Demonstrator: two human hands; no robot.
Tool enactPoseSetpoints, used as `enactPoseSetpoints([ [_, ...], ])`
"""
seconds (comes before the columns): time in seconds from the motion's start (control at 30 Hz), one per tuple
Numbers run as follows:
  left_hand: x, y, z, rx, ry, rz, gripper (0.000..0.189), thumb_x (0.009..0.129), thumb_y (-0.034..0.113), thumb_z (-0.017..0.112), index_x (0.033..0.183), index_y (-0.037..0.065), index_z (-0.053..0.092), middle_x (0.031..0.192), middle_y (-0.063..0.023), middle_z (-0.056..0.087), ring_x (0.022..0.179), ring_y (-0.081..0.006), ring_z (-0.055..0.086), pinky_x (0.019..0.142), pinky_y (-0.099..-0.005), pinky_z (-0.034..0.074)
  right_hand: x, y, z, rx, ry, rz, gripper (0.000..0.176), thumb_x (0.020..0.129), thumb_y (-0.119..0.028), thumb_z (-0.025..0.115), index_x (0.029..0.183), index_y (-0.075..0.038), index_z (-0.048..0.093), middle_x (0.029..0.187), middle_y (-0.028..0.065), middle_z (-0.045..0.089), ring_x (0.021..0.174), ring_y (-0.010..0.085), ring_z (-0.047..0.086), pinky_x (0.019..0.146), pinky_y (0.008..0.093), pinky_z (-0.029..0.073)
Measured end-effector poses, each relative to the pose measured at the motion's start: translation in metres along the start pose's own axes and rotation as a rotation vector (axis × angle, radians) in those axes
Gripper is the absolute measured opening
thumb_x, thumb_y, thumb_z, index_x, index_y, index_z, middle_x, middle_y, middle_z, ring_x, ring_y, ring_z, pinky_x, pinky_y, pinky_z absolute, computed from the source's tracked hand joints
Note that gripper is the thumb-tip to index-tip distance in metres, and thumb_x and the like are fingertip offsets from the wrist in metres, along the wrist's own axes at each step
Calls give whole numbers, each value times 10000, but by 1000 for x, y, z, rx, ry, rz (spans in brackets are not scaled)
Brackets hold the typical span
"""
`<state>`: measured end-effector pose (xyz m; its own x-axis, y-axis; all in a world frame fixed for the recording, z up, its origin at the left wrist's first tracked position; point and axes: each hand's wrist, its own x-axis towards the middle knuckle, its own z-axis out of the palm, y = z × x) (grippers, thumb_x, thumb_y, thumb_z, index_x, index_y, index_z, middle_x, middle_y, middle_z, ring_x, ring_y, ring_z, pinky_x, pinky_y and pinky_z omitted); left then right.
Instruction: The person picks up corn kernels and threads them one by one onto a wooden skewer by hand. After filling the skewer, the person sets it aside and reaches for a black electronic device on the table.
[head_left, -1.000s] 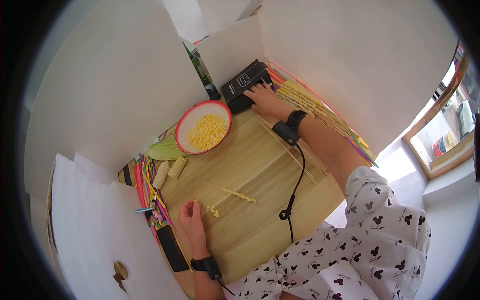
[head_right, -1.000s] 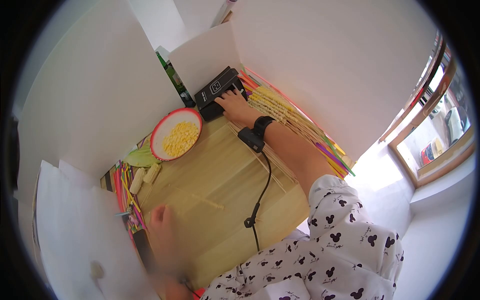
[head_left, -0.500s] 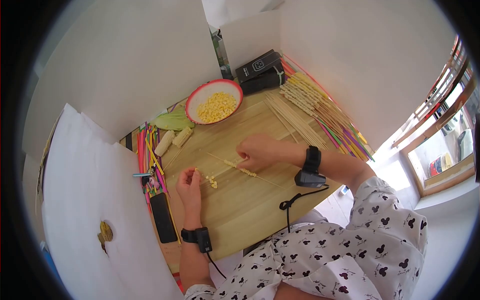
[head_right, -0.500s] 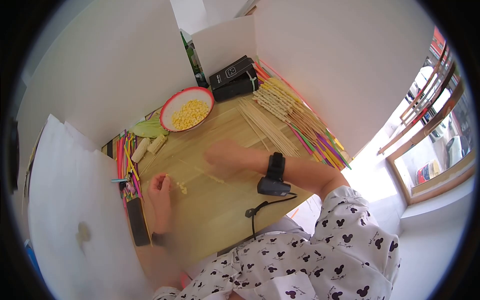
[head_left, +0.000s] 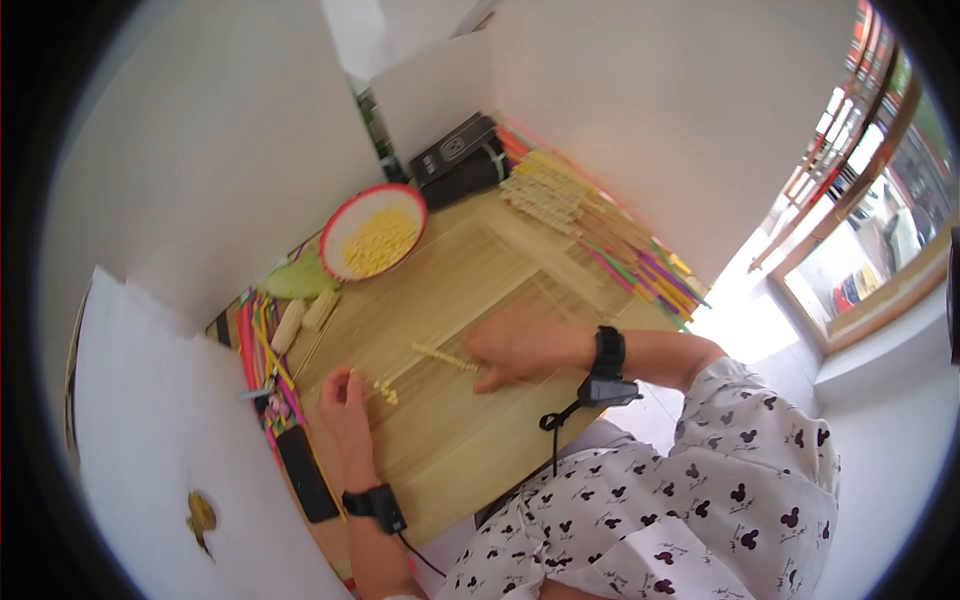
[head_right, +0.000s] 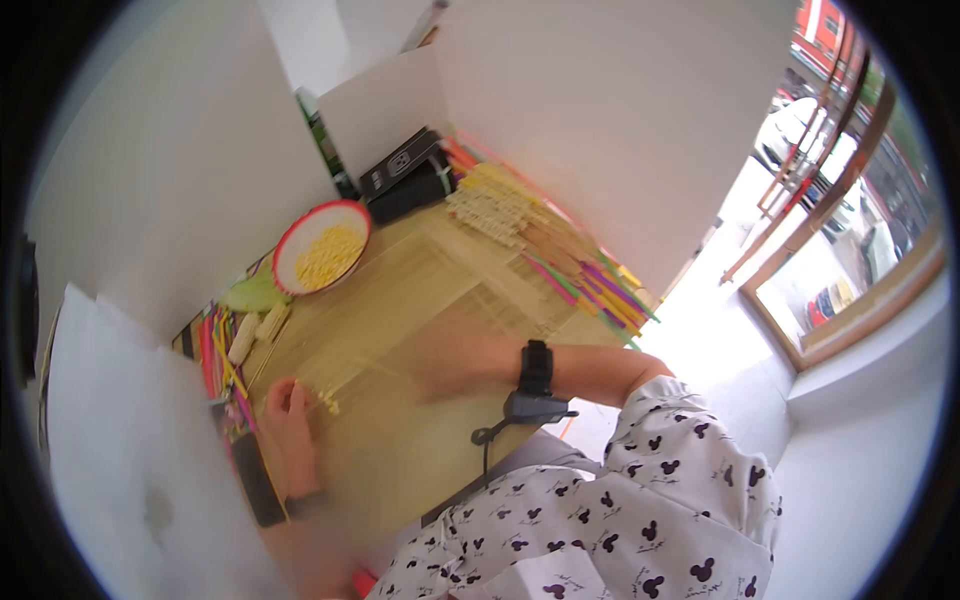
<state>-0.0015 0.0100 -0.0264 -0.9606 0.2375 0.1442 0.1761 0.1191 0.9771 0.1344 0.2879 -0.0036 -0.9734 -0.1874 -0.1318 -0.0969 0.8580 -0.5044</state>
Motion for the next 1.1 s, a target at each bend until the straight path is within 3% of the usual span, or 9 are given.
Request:
enactPoseSetpoints([
  [0.07, -3, 10, 1, 40, -3, -30, 116, 891, 67, 599, 987, 2, 603, 819, -16, 595, 712, -76, 546, 629, -212, 439, -5, 23, 26, 38, 356, -416, 294, 731, -266, 677, 773, 15, 601, 756, 179, 607, 788, 381, 604, 683, 466, 471],
  [0.1, -5, 22, 2, 79, -11, -40, 112, 894, 69, 598, 985, 2, 603, 817, -15, 593, 712, -75, 543, 626, -211, 437, -8, 22, 24, 24, 374, -391, 294, 731, -266, 677, 773, 15, 601, 756, 179, 607, 788, 381, 604, 683, 466, 471],
  [0.17, -11, 52, 7, 145, -42, -46, 106, 899, 65, 593, 985, 5, 603, 815, -11, 590, 710, -75, 539, 625, -211, 437, -8, 17, 19, 277, 104, -151, 234, 720, -207, 655, 767, 15, 595, 764, 177, 616, 786, 371, 603, 670, 460, 466],
  [0.4, -10, 40, 10, 129, 18, -44, 79, 914, 60, 578, 976, 17, 603, 828, -1, 582, 707, -69, 516, 612, -215, 423, -16, -6, -14, 237, 229, -131, 155, 737, -146, 611, 776, 1, 580, 705, 162, 601, 687, 358, 589, 618, 449, 448],
  [0.6, -16, 57, 14, 170, 20, -83, 87, 910, 76, 591, 975, 20, 603, 829, -5, 579, 704, -72, 513, 631, -213, 420, 4, -11, -25, 484, 251, -199, 128, 820, -125, 583, 826, 2, 569, 685, 104, 651, 563, 204, 588, 555, 345, 460],
  [0.67, -10, 49, 6, 189, 11, -87, 113, 906, 82, 596, 995, 13, 605, 833, -16, 593, 705, -80, 523, 634, -214, 424, 14, -22, -24, 841, 115, -110, 131, 856, -125, 571, 843, 5, 576, 701, 63, 672, 532, 119, 554, 501, 276, 434],
  [0.73, -7, 41, 1, 39, 22, -69, 135, 904, 87, 600, 1009, 2, 608, 844, -33, 611, 717, -88, 543, 640, -215, 432, 19, -36, -32, 894, -63, -96, 142, 881, -150, 571, 907, -11, 586, 704, 21, 663, 537, 64, 521, 461, 222, 386],
  [0.87, 16, -30, -19, -541, 40, -30, 188, 891, 45, 629, 1062, -31, 612, 891, -61, 643, 755, -118, 597, 695, -228, 487, 33, -46, -1, 918, -164, -91, 134, 922, -169, 586, 972, -45, 570, 698, 8, 648, 506, 4, 453, 429, 165, 311],
  [1.1, 23, -46, -27, -759, 24, -33, 180, 899, 42, 626, 1069, -17, 618, 945, -106, 662, 799, -142, 630, 725, -243, 524, 32, -32, 22, 1040, -263, -64, 123, 940, -161, 584, 964, -47, 546, 685, 12, 636, 475, -2, 441, 416, 153, 308],
])
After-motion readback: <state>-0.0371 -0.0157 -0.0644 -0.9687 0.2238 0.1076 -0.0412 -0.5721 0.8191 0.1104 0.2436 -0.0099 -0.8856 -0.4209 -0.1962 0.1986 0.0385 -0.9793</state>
